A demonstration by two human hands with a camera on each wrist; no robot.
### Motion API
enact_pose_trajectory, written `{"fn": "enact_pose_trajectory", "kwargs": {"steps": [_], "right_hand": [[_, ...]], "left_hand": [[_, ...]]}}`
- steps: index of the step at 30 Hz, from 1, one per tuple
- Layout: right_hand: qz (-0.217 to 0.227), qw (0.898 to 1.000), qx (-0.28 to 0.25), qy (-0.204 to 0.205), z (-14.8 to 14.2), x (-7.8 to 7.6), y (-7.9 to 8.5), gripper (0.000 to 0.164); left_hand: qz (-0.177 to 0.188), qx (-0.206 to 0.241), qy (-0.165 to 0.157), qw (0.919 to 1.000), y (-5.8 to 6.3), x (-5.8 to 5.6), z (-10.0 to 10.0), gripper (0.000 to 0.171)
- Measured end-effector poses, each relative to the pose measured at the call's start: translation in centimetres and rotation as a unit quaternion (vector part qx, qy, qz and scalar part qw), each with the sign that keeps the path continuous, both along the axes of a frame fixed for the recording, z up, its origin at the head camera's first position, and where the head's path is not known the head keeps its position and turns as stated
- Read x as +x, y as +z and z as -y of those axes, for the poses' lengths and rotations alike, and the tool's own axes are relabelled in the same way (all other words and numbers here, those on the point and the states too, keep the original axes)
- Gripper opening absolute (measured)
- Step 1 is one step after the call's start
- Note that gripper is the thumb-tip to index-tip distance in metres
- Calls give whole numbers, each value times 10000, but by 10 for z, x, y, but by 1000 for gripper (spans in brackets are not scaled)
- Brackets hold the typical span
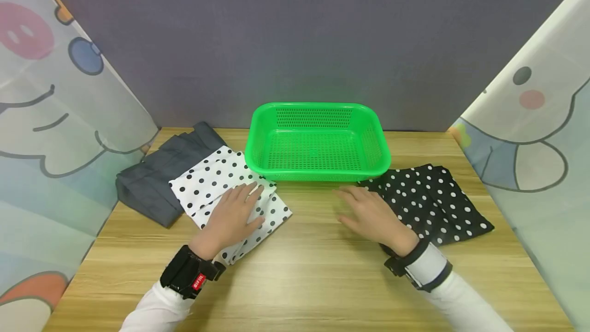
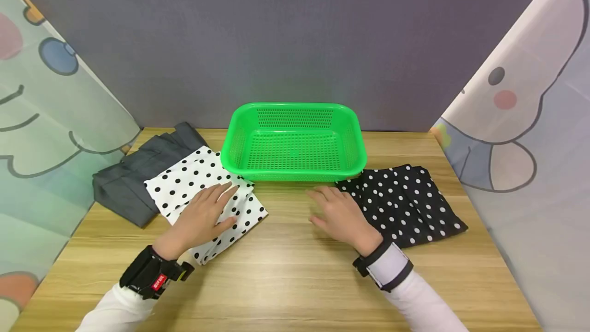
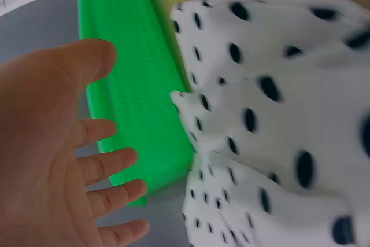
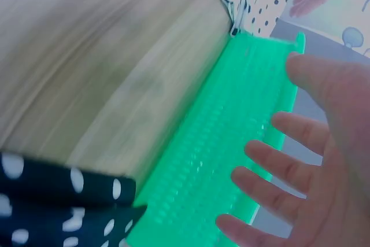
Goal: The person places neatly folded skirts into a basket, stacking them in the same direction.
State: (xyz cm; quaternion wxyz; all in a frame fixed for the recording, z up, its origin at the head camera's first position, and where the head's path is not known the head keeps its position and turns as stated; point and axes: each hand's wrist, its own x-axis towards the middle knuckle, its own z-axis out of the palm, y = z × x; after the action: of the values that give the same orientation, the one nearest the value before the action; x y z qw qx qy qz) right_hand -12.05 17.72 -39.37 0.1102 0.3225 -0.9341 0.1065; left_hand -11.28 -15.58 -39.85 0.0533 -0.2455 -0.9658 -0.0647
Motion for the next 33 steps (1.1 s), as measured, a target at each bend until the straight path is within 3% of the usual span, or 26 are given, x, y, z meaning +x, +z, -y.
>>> {"fn": "enact_pose_trajectory", "kwargs": {"steps": [8,12,24,33], "right_hand": [[235,9990,64,362,26,-3,-6,46],[286,9976,-5,628,41,-5,-8,44],[989,9897,368,969,76,2,-24,42],[1230,9852,540,1068,88,8,-33,44]], "left_hand": [[-345,-116,-4,9993,-12,-4,20,50],[-325,-158,30,9993,-16,-4,27,47],[391,144,200,9989,-29,-1,35,53],[632,163,183,9977,-33,0,33,57]]}}
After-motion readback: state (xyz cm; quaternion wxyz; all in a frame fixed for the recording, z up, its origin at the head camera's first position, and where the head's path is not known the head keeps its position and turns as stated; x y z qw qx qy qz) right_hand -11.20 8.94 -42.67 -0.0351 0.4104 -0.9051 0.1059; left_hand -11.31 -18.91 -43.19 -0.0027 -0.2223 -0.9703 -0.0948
